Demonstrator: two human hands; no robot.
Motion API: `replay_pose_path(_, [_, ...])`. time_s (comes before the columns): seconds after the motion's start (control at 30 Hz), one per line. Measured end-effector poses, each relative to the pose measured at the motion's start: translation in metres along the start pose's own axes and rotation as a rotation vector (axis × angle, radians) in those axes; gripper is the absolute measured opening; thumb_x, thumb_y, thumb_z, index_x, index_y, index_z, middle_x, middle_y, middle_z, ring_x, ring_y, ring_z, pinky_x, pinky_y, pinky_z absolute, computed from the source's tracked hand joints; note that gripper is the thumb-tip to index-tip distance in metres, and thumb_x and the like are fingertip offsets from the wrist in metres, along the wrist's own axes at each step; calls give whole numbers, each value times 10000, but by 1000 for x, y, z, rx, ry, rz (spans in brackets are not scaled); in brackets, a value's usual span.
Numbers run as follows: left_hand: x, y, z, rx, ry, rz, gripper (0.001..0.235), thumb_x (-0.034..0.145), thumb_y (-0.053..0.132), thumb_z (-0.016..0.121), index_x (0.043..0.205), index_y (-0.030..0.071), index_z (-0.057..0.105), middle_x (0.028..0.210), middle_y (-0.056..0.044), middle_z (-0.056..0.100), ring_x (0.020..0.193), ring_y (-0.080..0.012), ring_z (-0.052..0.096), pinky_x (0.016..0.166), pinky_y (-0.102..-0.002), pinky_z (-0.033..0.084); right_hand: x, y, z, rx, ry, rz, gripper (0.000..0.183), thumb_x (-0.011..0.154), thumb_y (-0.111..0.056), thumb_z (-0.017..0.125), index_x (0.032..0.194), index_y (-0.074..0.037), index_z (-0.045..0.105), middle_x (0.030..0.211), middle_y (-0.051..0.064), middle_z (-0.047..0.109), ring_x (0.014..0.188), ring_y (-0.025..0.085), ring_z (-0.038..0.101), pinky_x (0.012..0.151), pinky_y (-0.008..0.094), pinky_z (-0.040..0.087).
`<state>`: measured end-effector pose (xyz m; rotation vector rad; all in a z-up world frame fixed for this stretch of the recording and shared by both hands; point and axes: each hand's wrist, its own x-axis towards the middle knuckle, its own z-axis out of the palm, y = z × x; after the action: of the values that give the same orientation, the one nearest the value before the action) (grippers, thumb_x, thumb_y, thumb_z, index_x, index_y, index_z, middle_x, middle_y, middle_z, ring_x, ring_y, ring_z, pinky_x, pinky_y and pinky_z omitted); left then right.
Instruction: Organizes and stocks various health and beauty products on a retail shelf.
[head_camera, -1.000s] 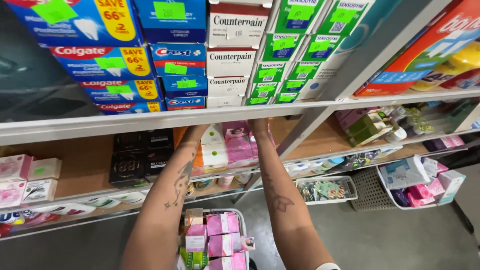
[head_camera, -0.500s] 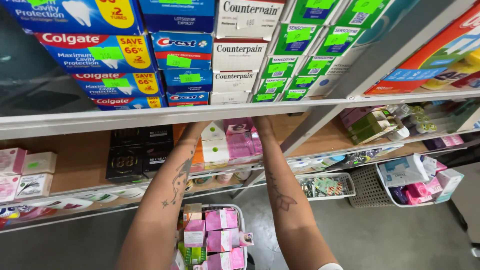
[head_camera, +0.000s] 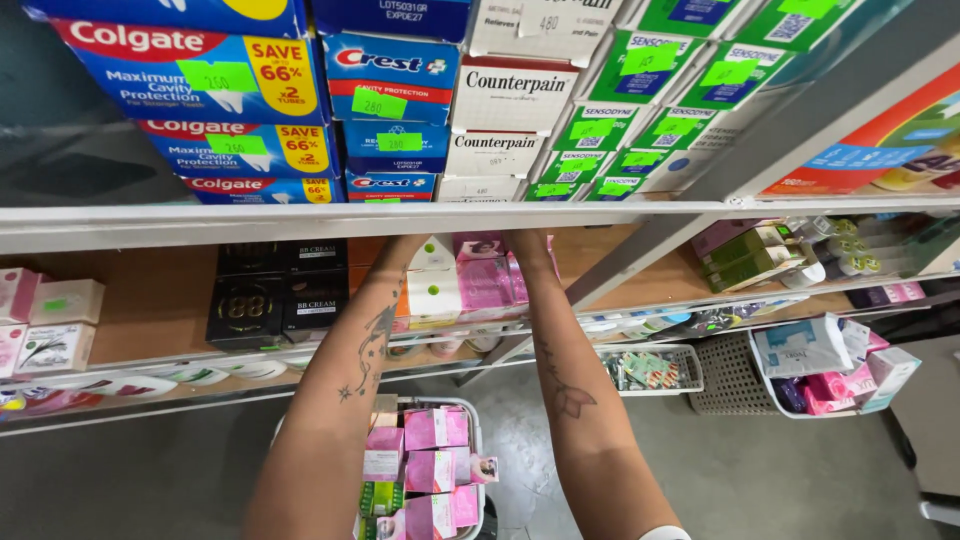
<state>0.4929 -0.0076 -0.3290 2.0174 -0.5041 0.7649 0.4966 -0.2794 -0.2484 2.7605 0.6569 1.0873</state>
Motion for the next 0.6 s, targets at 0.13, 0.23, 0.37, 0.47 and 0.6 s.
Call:
replay_pose_path(0.13, [45,128,-61,13,29,-10,556,1091,372,523,1503,6,447,1509,-221,486,1374,-335,474,1140,-481,407,-7,1,6,-34,-88,-58,129,833,-164,657,837,-75,750,753,168,701,703,368,677,643,533,509])
replay_pose_path(0.23, [53,161,-76,23,52,-12,526,1082,348,540,1480,10,474,1483,-218,510,1352,-338,495,1124,-479,419,-6,0,-2,92,-96,-40,135,835,-154,672,860,-57,762,790,185,716,732,385,687,677,530,523])
replay_pose_path(0.37, [62,189,-89,38,78,-8,488,1069,316,564,1450,16,509,1448,-215,542,1324,-343,522,1104,-477,436,15,-16,-86,51,-79,-63,180,868,-166,658,968,-38,735,907,194,701,829,385,673,752,520,524])
replay_pose_path(0.47, [64,204,-98,49,99,-6,460,1059,292,581,1428,21,536,1422,-212,566,1303,-346,542,1088,-476,449,24,-18,-114,-279,-93,-196,253,900,-193,634,1092,-35,682,1044,189,665,943,364,646,825,511,513])
replay_pose_path(0.6, [65,212,-102,67,128,-5,423,1046,260,604,1398,27,571,1387,-209,598,1274,-351,569,1068,-474,465,34,-19,-139,-719,-105,-372,371,943,-229,604,1257,-30,612,1226,182,617,1096,337,610,922,499,499])
